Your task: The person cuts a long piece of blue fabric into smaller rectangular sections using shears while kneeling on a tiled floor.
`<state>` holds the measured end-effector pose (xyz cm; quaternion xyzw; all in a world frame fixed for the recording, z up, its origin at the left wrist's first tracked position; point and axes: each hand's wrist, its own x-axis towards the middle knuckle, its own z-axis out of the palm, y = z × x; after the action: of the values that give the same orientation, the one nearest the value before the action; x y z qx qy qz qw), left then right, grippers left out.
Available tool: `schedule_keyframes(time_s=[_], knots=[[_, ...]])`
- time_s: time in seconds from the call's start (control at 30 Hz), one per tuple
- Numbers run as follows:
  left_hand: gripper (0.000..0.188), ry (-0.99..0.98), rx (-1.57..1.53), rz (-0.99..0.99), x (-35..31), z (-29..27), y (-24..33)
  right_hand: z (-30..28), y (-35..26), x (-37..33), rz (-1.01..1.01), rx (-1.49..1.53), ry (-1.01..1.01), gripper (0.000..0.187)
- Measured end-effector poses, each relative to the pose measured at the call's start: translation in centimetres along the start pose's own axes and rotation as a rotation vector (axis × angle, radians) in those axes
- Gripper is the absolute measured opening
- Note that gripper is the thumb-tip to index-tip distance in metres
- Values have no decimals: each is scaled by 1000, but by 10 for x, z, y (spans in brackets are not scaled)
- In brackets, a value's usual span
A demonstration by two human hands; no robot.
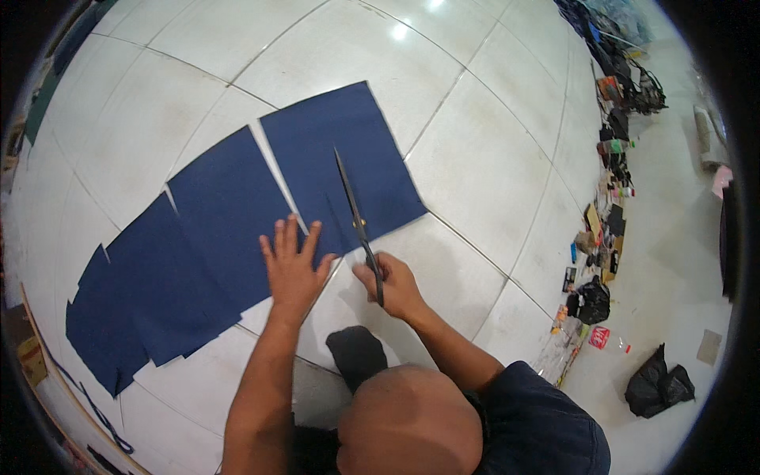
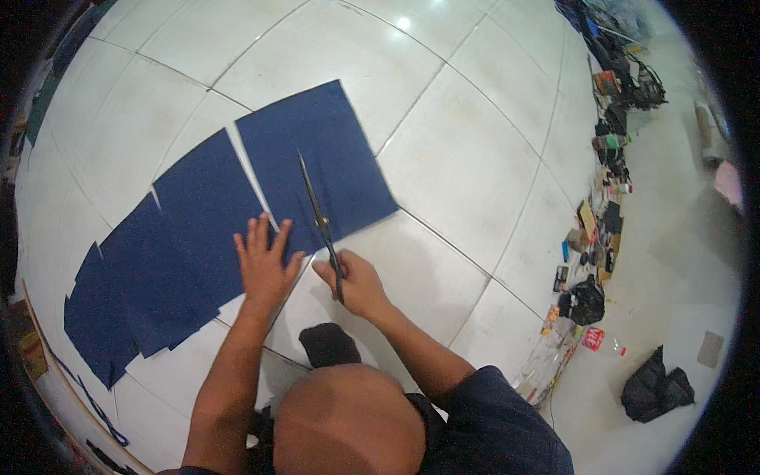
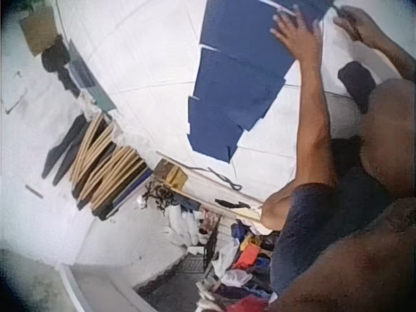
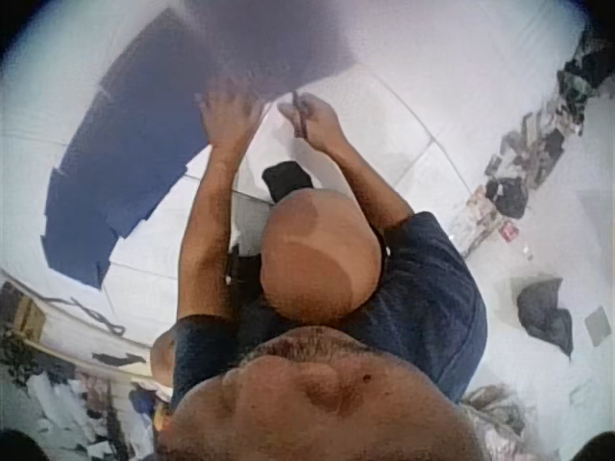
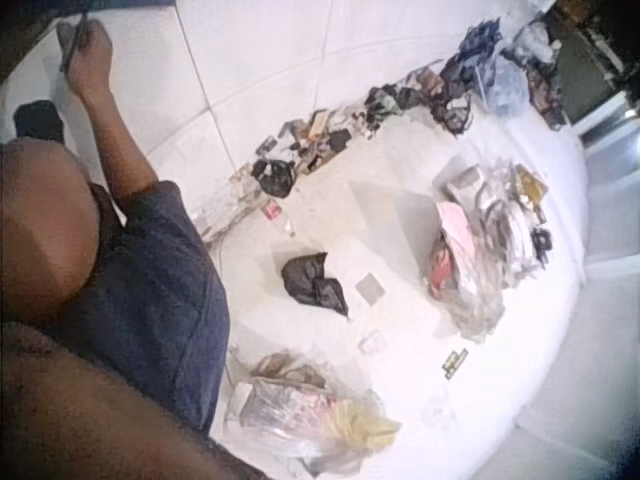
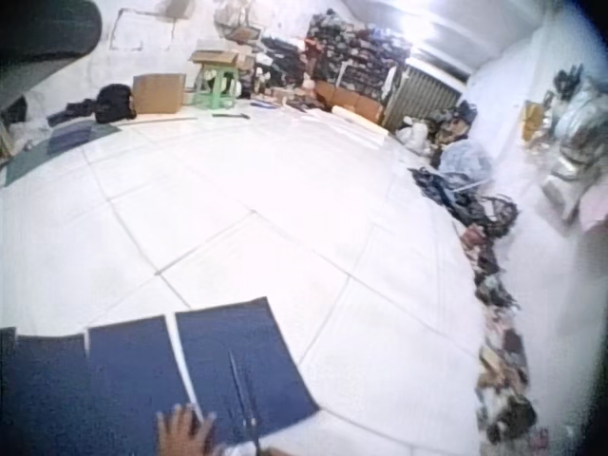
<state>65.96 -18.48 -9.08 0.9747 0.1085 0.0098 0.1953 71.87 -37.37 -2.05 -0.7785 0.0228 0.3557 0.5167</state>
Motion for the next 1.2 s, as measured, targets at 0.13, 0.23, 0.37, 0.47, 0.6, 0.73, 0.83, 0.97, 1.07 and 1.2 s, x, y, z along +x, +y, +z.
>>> schedule_keyframes(time_s=[0.13,0.23,0.37,0.47,0.6,0.73,0.83,0.97,1.07,1.2], knots=[[71,-12,25,-27,-27,-19,-34,-26,56,-53,136,-158,11,49],[67,-23,39,-52,-56,-33,-68,-35,83,-87,310,-239,-54,51],[65,-38,41,-92,-77,-54,-96,-35,91,-119,346,-188,-194,55],[60,13,120,-121,-77,-60,-94,-34,81,-130,372,-188,-290,60],[53,43,-71,22,-49,-38,-40,-25,92,-135,376,-127,-273,65],[45,43,-207,133,-24,-5,6,-22,104,-131,418,-98,-290,64],[34,74,-233,125,-16,6,16,-21,106,-127,431,-67,-315,60],[24,74,-237,133,-13,11,25,-18,106,-130,407,-59,-292,57],[20,131,-258,145,-14,14,26,-17,106,-123,376,-81,-268,58],[18,168,-243,145,-14,17,25,-18,99,-106,359,-83,-287,57]])
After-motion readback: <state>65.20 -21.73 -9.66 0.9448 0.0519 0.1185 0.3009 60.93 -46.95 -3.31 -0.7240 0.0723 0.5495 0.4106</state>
